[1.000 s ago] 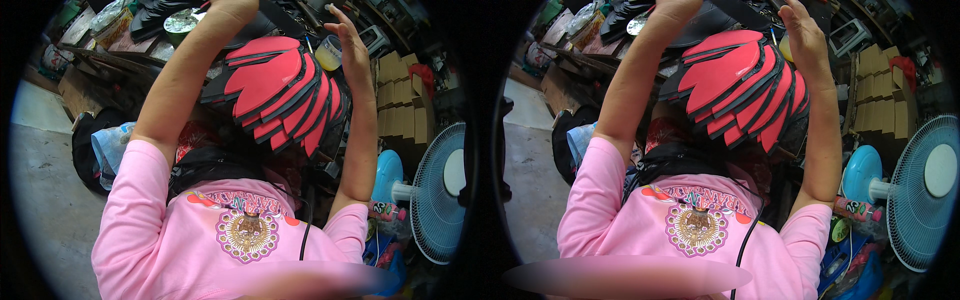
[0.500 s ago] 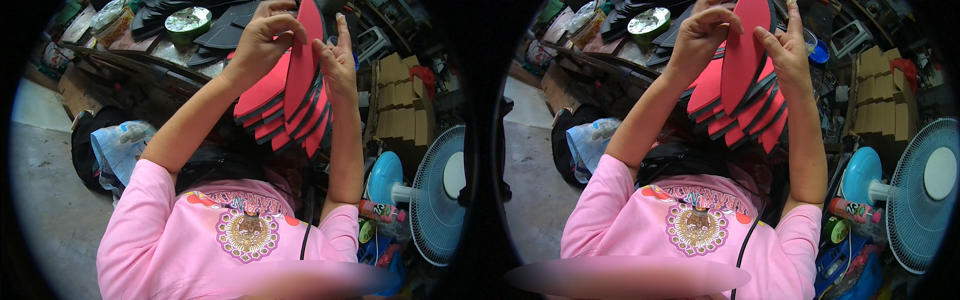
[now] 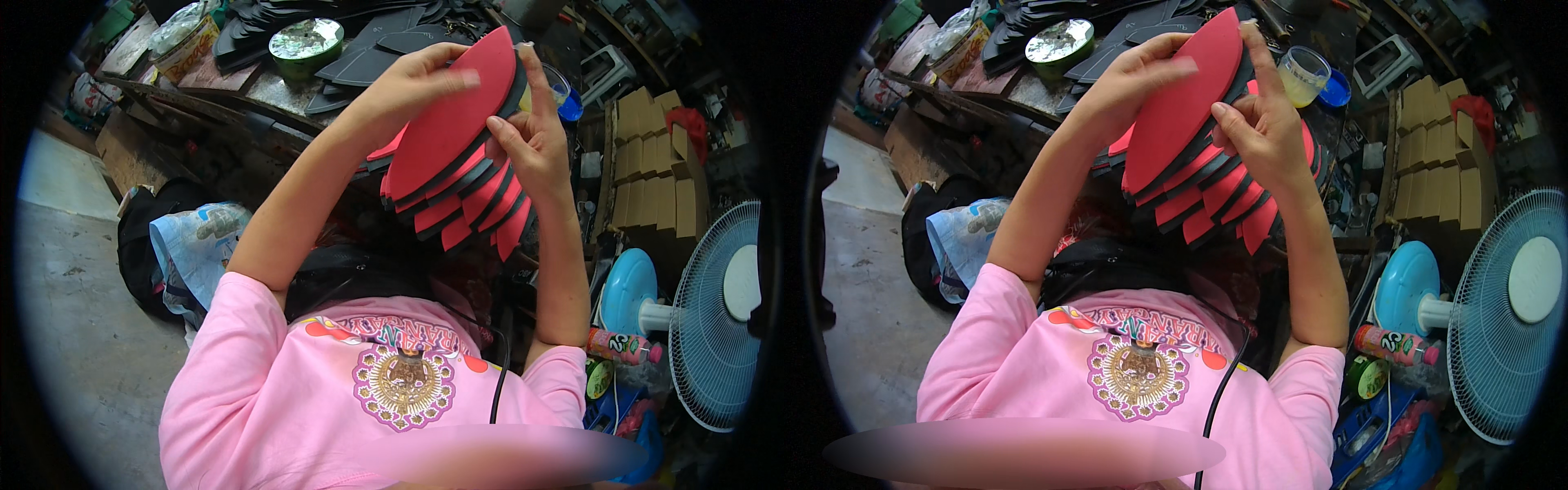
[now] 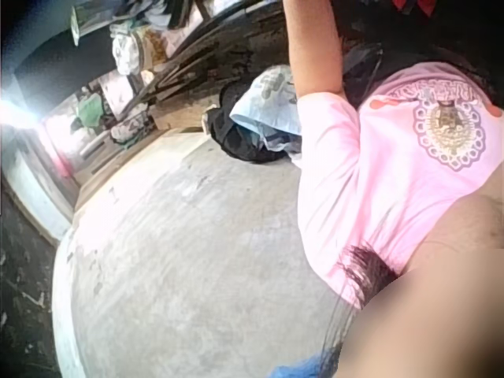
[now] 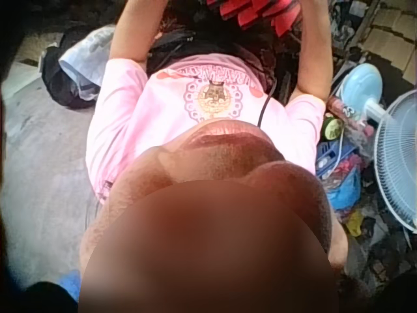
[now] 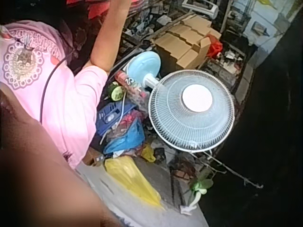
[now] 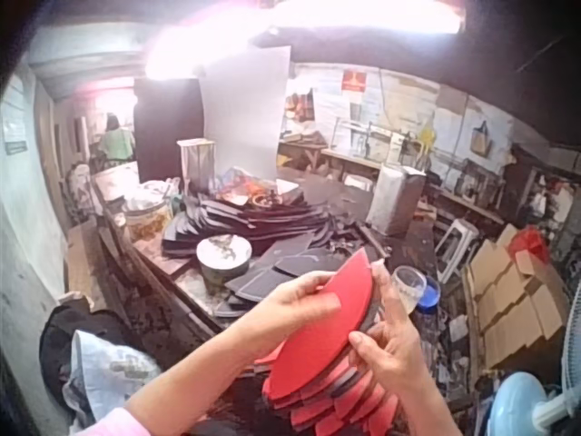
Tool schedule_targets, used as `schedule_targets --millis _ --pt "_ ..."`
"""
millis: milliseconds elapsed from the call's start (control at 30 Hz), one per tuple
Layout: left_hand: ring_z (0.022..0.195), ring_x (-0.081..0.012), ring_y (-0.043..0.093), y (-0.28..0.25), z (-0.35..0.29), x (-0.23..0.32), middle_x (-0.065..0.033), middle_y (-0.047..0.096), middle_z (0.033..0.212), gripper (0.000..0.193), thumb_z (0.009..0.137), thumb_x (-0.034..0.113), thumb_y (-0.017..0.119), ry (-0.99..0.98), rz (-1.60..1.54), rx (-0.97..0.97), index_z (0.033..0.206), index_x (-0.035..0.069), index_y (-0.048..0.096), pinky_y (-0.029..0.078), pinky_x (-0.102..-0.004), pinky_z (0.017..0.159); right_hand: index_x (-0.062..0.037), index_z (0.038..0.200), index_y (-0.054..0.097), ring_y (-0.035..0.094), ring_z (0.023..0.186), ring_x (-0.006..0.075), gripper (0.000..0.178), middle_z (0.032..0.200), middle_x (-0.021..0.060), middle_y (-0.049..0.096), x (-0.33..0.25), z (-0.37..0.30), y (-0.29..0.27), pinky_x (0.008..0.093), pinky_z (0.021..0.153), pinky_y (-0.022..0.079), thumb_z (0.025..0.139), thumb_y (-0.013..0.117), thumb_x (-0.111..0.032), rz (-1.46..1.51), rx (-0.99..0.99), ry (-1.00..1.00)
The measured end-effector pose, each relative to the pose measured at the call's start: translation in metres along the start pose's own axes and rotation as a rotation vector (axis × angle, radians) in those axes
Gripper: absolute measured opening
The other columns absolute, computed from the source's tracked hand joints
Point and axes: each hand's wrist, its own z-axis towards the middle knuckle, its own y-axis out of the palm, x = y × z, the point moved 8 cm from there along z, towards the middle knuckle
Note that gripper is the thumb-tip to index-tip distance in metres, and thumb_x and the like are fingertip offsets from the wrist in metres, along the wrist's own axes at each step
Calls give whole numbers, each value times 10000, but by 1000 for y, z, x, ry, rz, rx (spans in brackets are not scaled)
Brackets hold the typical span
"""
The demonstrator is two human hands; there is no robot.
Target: The person repeatedly picks up pink and black shoe insoles, aligns them, and presses them together by hand. They handle the insoles one at a time, stacking the assembled pairs on the table. The process continues throughout the clip without visible completion.
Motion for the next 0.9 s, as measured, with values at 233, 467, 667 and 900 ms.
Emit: schedule_targets --millis 233,467,667,900 --pt "1020 -115 671 9 -11 5 -101 659 1196 568 892 98 698 15 -114 -100 1407 -28 494 552 -249 906 -92 1526 418 513 601 42 648 642 -15 542 -1 -4 -14 195 562 411 1020 537 -478 -139 93 -55" --pt "989 -115 688 10 -19 -4 -114 670 1175 594 832 86 691 -94 -293 -134 1385 -47 518 564 -237 881 -72 1460 519 501 621 57 722 652 -23 527 7 -10 -22 215 582 415 1007 442 -630 -153 113 -79" --pt "928 -99 692 -1 -21 1 -94 688 1128 570 830 69 701 -97 -284 -74 1368 -36 545 572 -236 851 -68 1455 527 489 649 57 754 711 -21 536 0 -20 -29 220 602 419 999 422 -658 -346 160 -80" --pt "1015 -131 689 12 -27 0 -126 673 1202 631 822 93 678 -111 -300 -192 1409 -47 495 548 -261 932 -95 1484 496 520 771 78 830 1108 48 642 0 -16 -19 223 670 446 960 393 -730 -205 102 -152"
